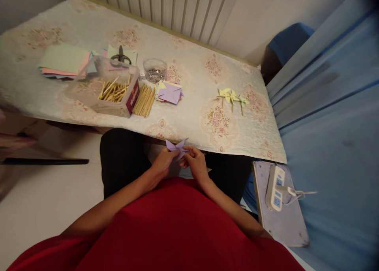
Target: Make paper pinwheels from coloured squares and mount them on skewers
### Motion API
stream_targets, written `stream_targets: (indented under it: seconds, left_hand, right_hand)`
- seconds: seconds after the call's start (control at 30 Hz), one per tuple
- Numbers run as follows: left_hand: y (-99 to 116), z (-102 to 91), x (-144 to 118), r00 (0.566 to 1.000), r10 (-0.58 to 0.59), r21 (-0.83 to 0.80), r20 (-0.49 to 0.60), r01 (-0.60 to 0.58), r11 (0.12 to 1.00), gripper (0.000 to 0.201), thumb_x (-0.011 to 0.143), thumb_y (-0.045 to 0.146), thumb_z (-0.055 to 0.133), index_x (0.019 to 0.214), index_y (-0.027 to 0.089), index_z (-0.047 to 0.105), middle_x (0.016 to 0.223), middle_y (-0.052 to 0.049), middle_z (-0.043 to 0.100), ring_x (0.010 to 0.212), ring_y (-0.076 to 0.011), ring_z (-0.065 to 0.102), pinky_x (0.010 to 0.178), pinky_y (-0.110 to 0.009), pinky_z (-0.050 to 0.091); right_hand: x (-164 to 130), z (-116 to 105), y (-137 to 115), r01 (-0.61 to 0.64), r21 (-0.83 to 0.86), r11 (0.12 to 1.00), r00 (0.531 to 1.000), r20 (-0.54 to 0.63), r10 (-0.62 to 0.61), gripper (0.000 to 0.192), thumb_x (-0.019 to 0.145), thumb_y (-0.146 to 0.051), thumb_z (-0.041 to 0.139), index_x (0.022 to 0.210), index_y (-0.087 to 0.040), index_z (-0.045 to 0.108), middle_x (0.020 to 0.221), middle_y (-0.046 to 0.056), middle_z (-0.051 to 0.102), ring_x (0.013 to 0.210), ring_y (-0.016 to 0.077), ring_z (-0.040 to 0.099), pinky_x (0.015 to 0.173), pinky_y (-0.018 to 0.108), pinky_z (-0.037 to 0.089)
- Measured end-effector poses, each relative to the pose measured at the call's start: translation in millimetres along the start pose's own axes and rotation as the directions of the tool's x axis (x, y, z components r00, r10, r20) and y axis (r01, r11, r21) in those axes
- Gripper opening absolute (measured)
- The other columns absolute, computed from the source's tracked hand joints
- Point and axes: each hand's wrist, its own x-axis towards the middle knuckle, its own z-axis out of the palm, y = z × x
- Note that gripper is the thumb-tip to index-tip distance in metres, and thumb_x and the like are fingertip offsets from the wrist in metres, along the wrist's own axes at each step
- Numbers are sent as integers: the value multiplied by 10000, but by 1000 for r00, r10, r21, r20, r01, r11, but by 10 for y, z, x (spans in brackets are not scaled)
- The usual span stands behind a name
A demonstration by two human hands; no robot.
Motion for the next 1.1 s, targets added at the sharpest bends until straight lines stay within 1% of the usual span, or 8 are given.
stream_targets:
  seconds: [0.07, 0.2, 0.37, 0.53, 0.7, 0.87, 1.0, 1.1]
  left_hand:
    - [15, 2, -7, 1000, 2, -5, -10, -2, 1000, 61, 629, 222, 632, 631, 164, 613, 559, 3, 571, 558, -117, 479, 551, -261, 309]
    - [9, -3, -1, 1000, -5, 0, 4, 5, 1000, 77, 639, 208, 623, 589, 160, 590, 542, 18, 545, 513, -94, 451, 544, -258, 300]
    - [-56, -27, 32, 1000, 0, -9, 9, 0, 1000, 59, 650, 218, 628, 633, 161, 623, 516, 33, 529, 482, -85, 427, 513, -246, 293]
    - [-84, -35, 29, 998, 9, -19, 57, -8, 1000, 99, 666, 244, 604, 674, 158, 651, 572, 6, 587, 538, -117, 505, 550, -252, 355]
    - [-35, -5, -14, 998, 7, -13, 59, -7, 1000, 127, 674, 258, 607, 601, 156, 621, 544, -1, 580, 504, -115, 498, 539, -256, 366]
    - [-12, 17, -23, 992, 3, -48, 123, 3, 999, 188, 698, 287, 618, 560, 160, 602, 504, 2, 551, 486, -122, 501, 542, -270, 378]
    - [-23, 9, -13, 996, -21, -31, 85, 24, 999, 138, 687, 279, 642, 631, 153, 643, 544, -8, 584, 514, -127, 511, 550, -268, 380]
    - [-29, 0, -9, 997, -10, -3, 73, 11, 1000, 160, 690, 295, 651, 619, 153, 637, 537, -10, 583, 535, -132, 520, 558, -265, 373]
  right_hand:
    - [-2, -7, 1, 18, -18, 1000, 1000, 12, -17, 254, 698, -305, 605, 929, -202, 590, 579, -50, 605, 430, 114, 584, 373, 198, 426]
    - [-6, -13, -9, 21, -15, 1000, 999, 46, -20, 202, 722, -326, 588, 878, -198, 583, 629, -34, 617, 438, 110, 584, 370, 200, 415]
    - [3, -20, -14, 51, -38, 998, 994, 97, -47, 150, 728, -315, 586, 826, -203, 573, 592, -46, 590, 426, 110, 568, 371, 204, 406]
    - [-5, -28, -32, 67, -92, 993, 992, 112, -57, 152, 756, -354, 591, 747, -215, 529, 564, -45, 574, 420, 120, 559, 377, 221, 402]
    - [13, -24, 8, 76, -157, 985, 996, 51, -69, 189, 781, -371, 592, 704, -231, 492, 544, -43, 563, 405, 126, 559, 354, 222, 373]
    - [47, -20, 64, 78, -211, 974, 997, -1, -80, 176, 795, -347, 581, 696, -235, 489, 547, -40, 572, 395, 136, 573, 330, 220, 350]
    - [47, -14, 57, 78, -263, 962, 996, -18, -86, 183, 796, -329, 580, 676, -230, 485, 535, -38, 576, 392, 134, 574, 320, 209, 332]
    - [39, -5, 33, 71, -274, 959, 996, -29, -83, 193, 792, -317, 587, 659, -227, 479, 522, -36, 570, 395, 135, 577, 329, 209, 348]
